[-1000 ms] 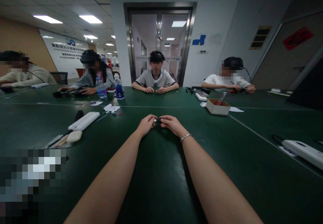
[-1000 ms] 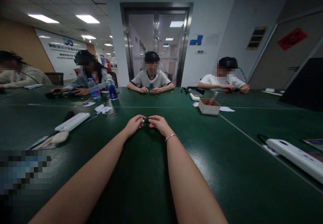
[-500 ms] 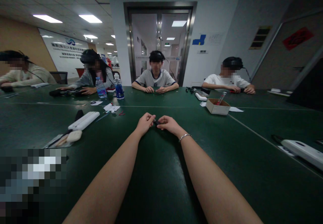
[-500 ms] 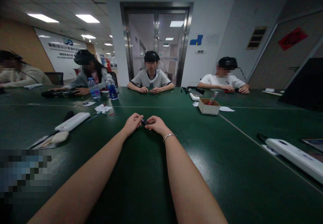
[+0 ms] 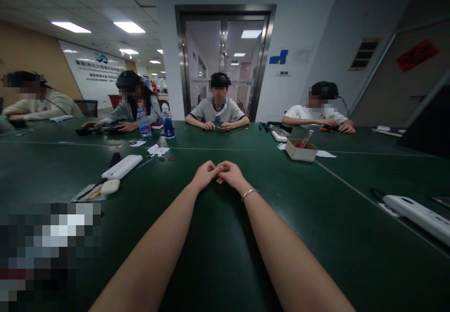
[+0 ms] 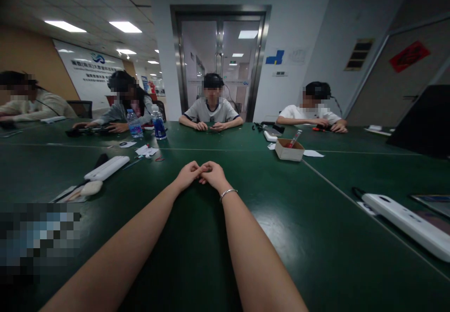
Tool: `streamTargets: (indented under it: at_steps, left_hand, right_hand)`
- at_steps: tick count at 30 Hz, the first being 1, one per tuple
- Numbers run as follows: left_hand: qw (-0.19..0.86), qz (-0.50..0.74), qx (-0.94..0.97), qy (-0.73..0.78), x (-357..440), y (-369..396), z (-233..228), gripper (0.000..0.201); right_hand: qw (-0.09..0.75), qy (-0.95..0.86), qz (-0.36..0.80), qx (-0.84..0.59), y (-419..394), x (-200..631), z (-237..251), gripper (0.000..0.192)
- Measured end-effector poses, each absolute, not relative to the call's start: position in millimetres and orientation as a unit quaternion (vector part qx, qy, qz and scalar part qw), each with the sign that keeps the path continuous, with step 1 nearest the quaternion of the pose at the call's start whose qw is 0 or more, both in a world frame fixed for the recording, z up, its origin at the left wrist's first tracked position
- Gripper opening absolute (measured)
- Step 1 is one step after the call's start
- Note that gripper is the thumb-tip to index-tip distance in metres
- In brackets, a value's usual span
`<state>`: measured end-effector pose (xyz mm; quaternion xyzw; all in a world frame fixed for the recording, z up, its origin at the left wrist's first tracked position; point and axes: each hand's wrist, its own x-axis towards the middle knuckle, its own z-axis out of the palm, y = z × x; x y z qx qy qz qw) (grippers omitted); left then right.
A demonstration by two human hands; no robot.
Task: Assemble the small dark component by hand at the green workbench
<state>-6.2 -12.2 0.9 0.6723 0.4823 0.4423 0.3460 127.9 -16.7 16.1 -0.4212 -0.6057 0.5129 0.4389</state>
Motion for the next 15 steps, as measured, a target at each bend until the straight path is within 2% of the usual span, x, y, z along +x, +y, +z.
streamTargets:
  at_steps: [2, 5, 9, 12, 15]
  left_hand:
    - [0.337, 0.383, 0.709, 0.487, -7.5, -23.8, 9.8, 0.041]
    - [0.291, 0.23, 0.79, 0.487, -25.6, -56.6, 38.0, 0.043]
    - [0.203, 0.059, 0.82, 0.532, -86.2, -124.6, 90.3, 0.041]
    - [0.139, 0.059, 0.764, 0.628, -150.5, -176.3, 116.6, 0.041]
    - [0.09, 0.1, 0.678, 0.722, -218.3, -218.7, 113.2, 0.048]
  right_hand:
    - [0.432, -0.599, 0.524, -0.425, -22.4, 137.0, 17.3, 0.016]
    - [0.423, -0.602, 0.531, -0.421, -34.3, 163.9, 21.9, 0.016]
    - [0.376, -0.601, 0.544, -0.448, -68.2, 221.2, 31.4, 0.026]
    - [0.336, -0.617, 0.538, -0.467, -112.6, 274.1, 41.2, 0.035]
    - [0.301, -0.623, 0.505, -0.516, -162.8, 330.5, 48.9, 0.036]
